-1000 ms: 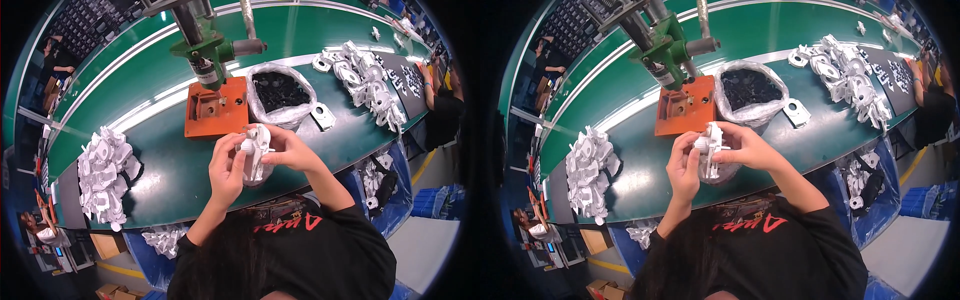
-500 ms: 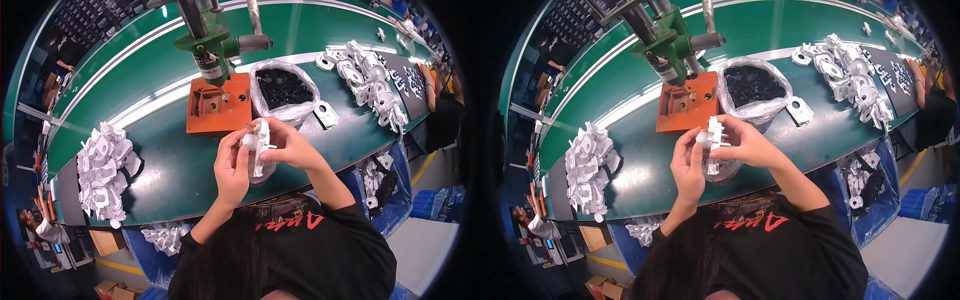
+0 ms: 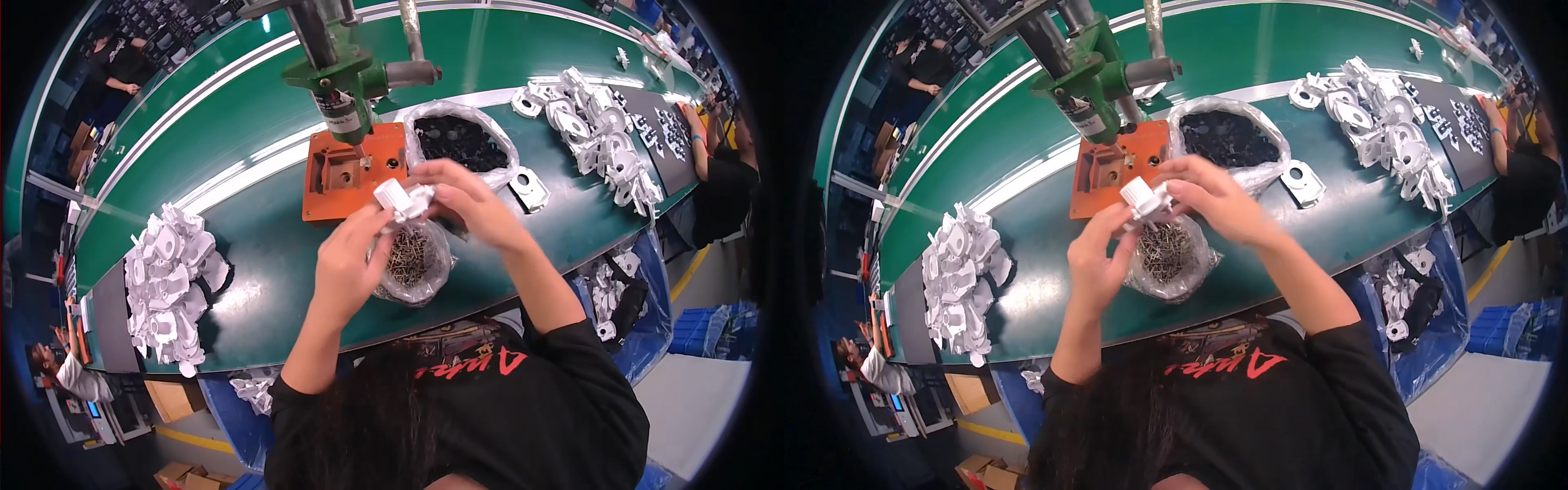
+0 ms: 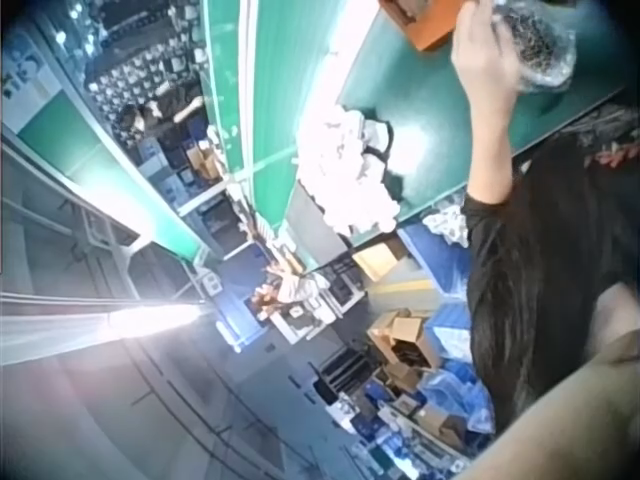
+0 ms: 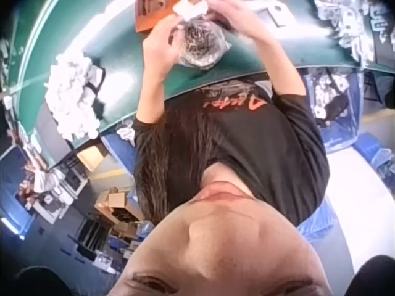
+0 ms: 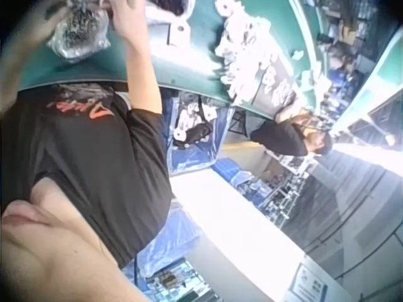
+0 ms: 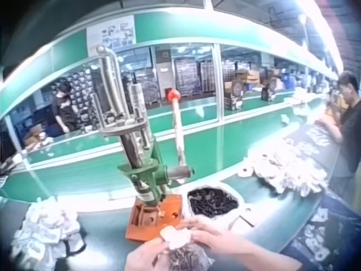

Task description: Manually assembling white plastic components by inserting pins and using a hand-operated mechanical press.

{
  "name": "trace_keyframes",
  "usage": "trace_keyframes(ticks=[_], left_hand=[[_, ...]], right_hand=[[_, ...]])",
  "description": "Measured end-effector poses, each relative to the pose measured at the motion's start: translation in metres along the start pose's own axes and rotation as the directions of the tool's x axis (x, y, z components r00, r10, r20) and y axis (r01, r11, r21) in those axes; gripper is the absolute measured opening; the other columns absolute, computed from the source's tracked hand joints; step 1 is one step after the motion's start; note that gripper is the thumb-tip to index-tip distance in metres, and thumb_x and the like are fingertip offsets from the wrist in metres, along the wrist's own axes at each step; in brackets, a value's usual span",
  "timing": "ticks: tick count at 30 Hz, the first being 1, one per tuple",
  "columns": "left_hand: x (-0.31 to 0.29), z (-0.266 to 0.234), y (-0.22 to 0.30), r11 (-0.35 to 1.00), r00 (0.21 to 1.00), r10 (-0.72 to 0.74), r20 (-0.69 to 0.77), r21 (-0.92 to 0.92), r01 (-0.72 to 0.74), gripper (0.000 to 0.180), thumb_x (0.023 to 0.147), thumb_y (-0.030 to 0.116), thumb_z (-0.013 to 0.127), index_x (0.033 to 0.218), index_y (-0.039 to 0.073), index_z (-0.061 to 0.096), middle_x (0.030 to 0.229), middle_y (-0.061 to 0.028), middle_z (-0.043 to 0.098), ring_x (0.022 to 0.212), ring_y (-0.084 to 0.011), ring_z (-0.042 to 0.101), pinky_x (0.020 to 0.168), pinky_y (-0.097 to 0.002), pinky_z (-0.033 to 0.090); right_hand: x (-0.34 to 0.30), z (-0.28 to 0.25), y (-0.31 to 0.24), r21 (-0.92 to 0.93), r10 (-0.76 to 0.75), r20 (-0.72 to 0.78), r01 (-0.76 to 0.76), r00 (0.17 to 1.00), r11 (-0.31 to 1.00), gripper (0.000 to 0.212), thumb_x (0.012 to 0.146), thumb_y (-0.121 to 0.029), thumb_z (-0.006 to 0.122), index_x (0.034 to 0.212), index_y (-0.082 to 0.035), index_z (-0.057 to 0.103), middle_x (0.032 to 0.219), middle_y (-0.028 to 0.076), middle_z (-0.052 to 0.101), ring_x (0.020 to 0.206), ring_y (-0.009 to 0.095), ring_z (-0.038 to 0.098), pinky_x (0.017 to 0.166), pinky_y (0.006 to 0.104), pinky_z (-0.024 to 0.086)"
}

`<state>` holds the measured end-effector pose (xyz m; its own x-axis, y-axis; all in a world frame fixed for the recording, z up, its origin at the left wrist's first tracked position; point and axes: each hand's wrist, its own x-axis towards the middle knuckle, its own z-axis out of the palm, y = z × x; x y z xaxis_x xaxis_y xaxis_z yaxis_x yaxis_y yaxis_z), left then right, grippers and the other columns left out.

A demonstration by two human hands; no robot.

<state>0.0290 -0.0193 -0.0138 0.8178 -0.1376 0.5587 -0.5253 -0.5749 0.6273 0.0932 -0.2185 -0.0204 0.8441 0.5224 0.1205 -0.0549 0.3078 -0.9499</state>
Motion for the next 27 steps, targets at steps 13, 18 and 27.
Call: trace_keyframes(ticks=[13, 18, 27], left_hand=[[0.048, -0.02, -0.088, 0.891, 0.979, 0.118, 0.166, 0.418, -0.178, 0.016, 0.075, 0.009, 0.066, 0.089, 0.007, 0.059, 0.102, -0.0101, 0.06, 0.097, -0.0311, 0.059, 0.08, -0.0399, 0.049], [0.05, -0.016, -0.09, 0.931, 0.971, 0.086, 0.221, 0.329, -0.158, 0.013, 0.078, 0.012, 0.065, 0.089, 0.005, 0.059, 0.105, -0.0117, 0.058, 0.102, -0.0325, 0.056, 0.086, -0.0409, 0.047], [0.046, -0.013, -0.094, 0.937, 0.971, 0.125, 0.206, 0.296, -0.184, 0.009, 0.08, 0.009, 0.061, 0.083, 0.001, 0.057, 0.104, -0.0145, 0.057, 0.103, -0.0353, 0.054, 0.09, -0.0425, 0.044]], right_hand=[[0.032, -0.113, 0.04, -0.965, -0.233, -0.222, -0.179, 0.947, 0.192, 0.019, 0.073, -0.01, 0.064, 0.092, -0.006, 0.064, 0.087, 0.013, 0.059, 0.09, 0.033, 0.056, 0.082, 0.0414, 0.046], [0.036, -0.101, 0.031, -0.898, -0.267, -0.292, -0.167, 0.918, 0.407, 0.02, 0.075, -0.007, 0.066, 0.095, -0.003, 0.063, 0.085, 0.01, 0.063, 0.079, 0.021, 0.061, 0.074, 0.0307, 0.048], [0.075, -0.022, 0.01, -0.634, -0.006, -0.199, -0.124, 0.98, 0.763, 0.019, 0.079, -0.012, 0.066, 0.093, 0.0, 0.061, 0.086, 0.003, 0.062, 0.082, 0.011, 0.058, 0.077, 0.0255, 0.045]])
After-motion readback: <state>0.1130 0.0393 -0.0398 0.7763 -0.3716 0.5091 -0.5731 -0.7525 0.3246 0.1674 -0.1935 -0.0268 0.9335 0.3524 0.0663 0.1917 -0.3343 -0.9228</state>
